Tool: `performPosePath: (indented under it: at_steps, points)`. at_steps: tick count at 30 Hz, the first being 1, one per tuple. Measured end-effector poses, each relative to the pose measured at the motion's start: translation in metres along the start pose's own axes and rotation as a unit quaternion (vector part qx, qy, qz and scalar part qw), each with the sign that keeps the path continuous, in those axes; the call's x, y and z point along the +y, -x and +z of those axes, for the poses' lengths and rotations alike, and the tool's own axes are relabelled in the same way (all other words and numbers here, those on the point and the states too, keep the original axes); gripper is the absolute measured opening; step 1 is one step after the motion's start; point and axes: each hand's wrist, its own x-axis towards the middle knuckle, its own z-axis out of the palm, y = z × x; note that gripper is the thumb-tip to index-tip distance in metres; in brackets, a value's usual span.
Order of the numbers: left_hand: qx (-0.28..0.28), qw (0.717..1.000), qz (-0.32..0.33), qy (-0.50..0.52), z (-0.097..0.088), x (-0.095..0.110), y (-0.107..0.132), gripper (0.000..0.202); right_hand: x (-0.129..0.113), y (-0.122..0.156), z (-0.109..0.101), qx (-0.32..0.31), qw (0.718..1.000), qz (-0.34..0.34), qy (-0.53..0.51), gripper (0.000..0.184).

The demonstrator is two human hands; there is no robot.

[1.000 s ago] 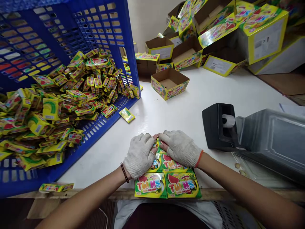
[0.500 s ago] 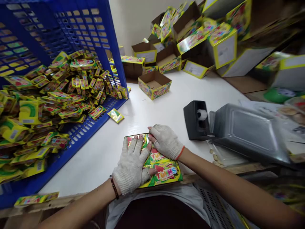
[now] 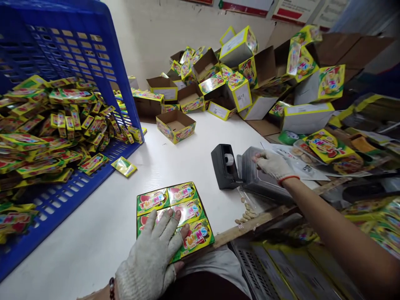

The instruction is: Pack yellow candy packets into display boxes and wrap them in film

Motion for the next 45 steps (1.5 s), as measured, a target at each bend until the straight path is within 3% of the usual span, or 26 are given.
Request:
performPosePath:
  at_steps: [5, 12, 24, 32, 39, 45]
  points:
    - [0.006, 1.0, -0.009, 0.014, -0.001, 0.001, -0.002, 0.064, 0.017, 0.009, -0.006, -0.094, 0.994, 0.012, -0.046, 0.026]
    - [-0.009, 1.0, -0.017, 0.014, -0.003, 0.002, -0.003, 0.061, 0.028, 0.003, -0.004, -0.122, 0.989, 0.021, -0.085, 0.02]
    - [0.002, 1.0, -0.007, 0.004, 0.003, 0.001, -0.004, 0.062, 0.027, 0.003, -0.004, -0.116, 0.988, 0.02, -0.1, 0.029]
    - [0.0, 1.0, -0.006, 0.003, 0.004, 0.0, -0.004, 0.064, 0.035, -0.001, -0.005, -0.124, 0.989, 0.016, -0.074, 0.02]
    - [0.0, 1.0, -0.012, 0.013, 0.004, 0.002, -0.005, 0.063, 0.036, -0.01, 0.007, -0.102, 0.994, 0.026, 0.003, 0.007]
    - [0.0, 1.0, 0.014, 0.022, -0.008, -0.004, 0.002, 0.076, 0.021, -0.01, 0.007, -0.032, 0.993, 0.005, 0.115, 0.02]
